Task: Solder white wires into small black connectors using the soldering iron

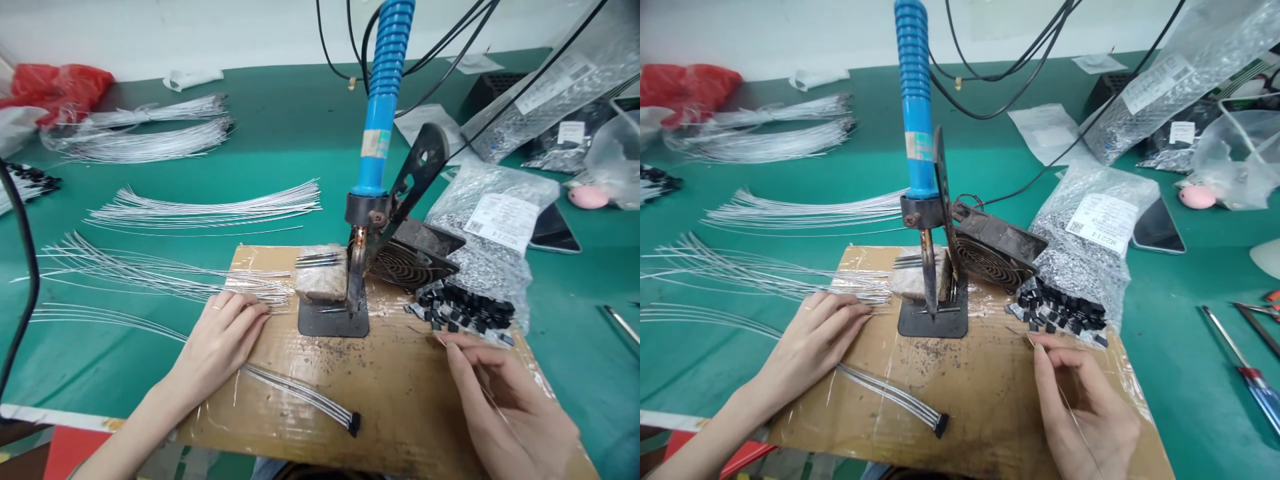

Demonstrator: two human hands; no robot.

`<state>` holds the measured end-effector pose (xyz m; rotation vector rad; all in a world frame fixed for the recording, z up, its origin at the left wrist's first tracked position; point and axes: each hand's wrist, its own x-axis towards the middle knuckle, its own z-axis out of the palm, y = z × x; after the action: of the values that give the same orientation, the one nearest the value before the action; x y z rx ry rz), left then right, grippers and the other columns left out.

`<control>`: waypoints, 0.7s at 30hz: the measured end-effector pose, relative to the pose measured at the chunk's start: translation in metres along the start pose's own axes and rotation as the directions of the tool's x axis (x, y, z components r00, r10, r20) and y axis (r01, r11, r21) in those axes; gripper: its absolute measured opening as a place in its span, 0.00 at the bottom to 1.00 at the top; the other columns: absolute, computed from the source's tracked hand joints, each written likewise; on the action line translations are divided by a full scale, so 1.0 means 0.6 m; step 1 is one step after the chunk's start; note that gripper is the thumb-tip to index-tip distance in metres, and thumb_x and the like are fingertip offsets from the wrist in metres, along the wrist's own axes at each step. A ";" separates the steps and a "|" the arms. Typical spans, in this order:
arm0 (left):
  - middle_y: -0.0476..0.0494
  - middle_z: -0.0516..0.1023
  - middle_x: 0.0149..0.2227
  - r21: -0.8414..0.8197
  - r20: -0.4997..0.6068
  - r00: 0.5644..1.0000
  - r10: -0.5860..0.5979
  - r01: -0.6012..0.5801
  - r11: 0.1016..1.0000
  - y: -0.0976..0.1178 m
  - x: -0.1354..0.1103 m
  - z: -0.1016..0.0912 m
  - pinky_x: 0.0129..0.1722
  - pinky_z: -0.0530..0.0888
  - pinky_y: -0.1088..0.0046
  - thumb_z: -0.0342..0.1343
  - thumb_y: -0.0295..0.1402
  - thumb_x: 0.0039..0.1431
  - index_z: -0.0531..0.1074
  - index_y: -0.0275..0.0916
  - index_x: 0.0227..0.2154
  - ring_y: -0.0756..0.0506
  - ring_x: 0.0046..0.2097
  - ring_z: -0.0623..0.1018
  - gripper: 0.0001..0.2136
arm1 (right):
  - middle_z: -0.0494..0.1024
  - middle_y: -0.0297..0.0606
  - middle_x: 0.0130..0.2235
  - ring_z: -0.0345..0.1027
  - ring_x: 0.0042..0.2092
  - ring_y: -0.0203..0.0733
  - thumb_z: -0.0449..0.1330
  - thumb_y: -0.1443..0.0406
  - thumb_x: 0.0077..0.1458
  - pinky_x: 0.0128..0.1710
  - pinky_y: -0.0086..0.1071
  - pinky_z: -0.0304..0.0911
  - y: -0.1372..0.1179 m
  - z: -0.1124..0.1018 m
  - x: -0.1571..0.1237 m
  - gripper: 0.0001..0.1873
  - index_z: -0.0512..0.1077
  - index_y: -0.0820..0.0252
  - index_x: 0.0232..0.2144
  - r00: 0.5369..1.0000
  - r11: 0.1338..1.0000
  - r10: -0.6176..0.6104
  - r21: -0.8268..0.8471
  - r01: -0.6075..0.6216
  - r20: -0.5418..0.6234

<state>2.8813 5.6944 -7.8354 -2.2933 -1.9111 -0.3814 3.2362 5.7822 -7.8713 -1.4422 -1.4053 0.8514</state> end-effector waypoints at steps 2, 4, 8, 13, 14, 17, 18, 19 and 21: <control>0.40 0.81 0.42 -0.014 0.000 1.000 0.015 -0.015 1.000 0.001 0.006 0.003 0.45 0.73 0.60 0.55 0.23 0.69 0.75 0.38 0.45 0.41 0.43 0.77 0.06 | 0.85 0.38 0.42 0.80 0.45 0.40 0.71 0.59 0.58 0.55 0.26 0.68 0.002 0.000 -0.001 0.11 0.74 0.56 0.29 1.000 1.000 0.000 -0.003 0.000 -0.002; 0.41 0.82 0.41 -0.033 -0.013 1.000 0.023 -0.024 0.999 0.002 0.009 0.003 0.46 0.73 0.60 0.55 0.22 0.69 0.74 0.38 0.44 0.41 0.42 0.77 0.06 | 0.86 0.38 0.42 0.80 0.44 0.40 0.71 0.59 0.57 0.53 0.26 0.69 0.001 0.000 -0.001 0.11 0.75 0.56 0.30 1.000 1.000 0.021 0.007 -0.021 -0.006; 0.38 0.81 0.46 -0.111 -0.055 0.998 -0.020 0.014 0.994 0.011 0.003 -0.004 0.50 0.74 0.62 0.55 0.20 0.68 0.71 0.37 0.46 0.41 0.49 0.79 0.09 | 0.86 0.37 0.41 0.80 0.44 0.38 0.72 0.61 0.57 0.52 0.23 0.70 -0.002 0.001 -0.001 0.10 0.75 0.56 0.30 1.000 0.999 0.013 0.035 -0.013 -0.020; 0.42 0.80 0.44 -0.251 -0.166 0.962 -0.215 0.170 0.953 0.038 -0.009 -0.017 0.49 0.74 0.73 0.55 0.19 0.68 0.70 0.36 0.47 0.47 0.45 0.81 0.09 | 0.86 0.36 0.40 0.81 0.43 0.37 0.71 0.61 0.58 0.51 0.21 0.72 -0.008 0.003 -0.001 0.09 0.75 0.56 0.31 0.998 0.998 -0.048 0.038 0.049 -0.028; 0.43 0.80 0.43 -0.278 -0.182 0.952 -0.245 0.189 0.942 0.043 -0.008 -0.019 0.48 0.74 0.73 0.55 0.19 0.67 0.70 0.37 0.46 0.47 0.44 0.81 0.09 | 0.86 0.36 0.39 0.82 0.42 0.37 0.71 0.61 0.58 0.50 0.21 0.72 -0.010 0.003 -0.001 0.09 0.75 0.56 0.30 0.999 0.998 -0.041 0.035 0.042 -0.034; 0.45 0.80 0.42 -0.341 -0.198 0.945 -0.262 0.184 0.922 0.056 -0.002 -0.025 0.48 0.75 0.72 0.57 0.19 0.67 0.72 0.39 0.45 0.48 0.44 0.81 0.10 | 0.86 0.37 0.38 0.82 0.41 0.40 0.71 0.56 0.57 0.50 0.25 0.74 -0.019 0.003 -0.001 0.13 0.75 0.56 0.29 0.998 1.000 -0.021 0.013 0.022 -0.056; 0.46 0.81 0.42 -0.353 -0.201 0.947 -0.253 0.171 0.920 0.059 0.000 -0.026 0.48 0.76 0.72 0.57 0.19 0.66 0.73 0.40 0.45 0.47 0.44 0.82 0.11 | 0.86 0.37 0.37 0.82 0.40 0.41 0.72 0.55 0.56 0.49 0.26 0.74 -0.023 0.003 0.000 0.14 0.75 0.56 0.29 0.998 1.000 -0.009 -0.001 0.009 -0.065; 0.47 0.81 0.41 -0.362 -0.204 0.949 -0.241 0.156 0.919 0.062 0.002 -0.027 0.47 0.77 0.71 0.58 0.18 0.66 0.73 0.41 0.45 0.47 0.44 0.82 0.11 | 0.86 0.37 0.37 0.83 0.40 0.42 0.72 0.53 0.55 0.49 0.27 0.74 -0.027 0.003 0.000 0.15 0.75 0.55 0.28 0.998 1.000 0.010 -0.019 -0.012 -0.069; 0.48 0.83 0.39 -0.371 -0.207 0.953 -0.223 0.135 0.919 0.066 0.006 -0.027 0.44 0.78 0.72 0.59 0.18 0.65 0.75 0.42 0.44 0.48 0.42 0.83 0.12 | 0.87 0.37 0.37 0.83 0.40 0.43 0.72 0.50 0.53 0.48 0.27 0.75 -0.033 0.002 0.000 0.17 0.75 0.54 0.27 0.996 0.998 0.048 -0.041 -0.052 -0.076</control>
<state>2.9190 5.6860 -7.8168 -2.1334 -2.0650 -1.0599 3.2281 5.7813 -7.8535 -1.5322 -1.3435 0.7942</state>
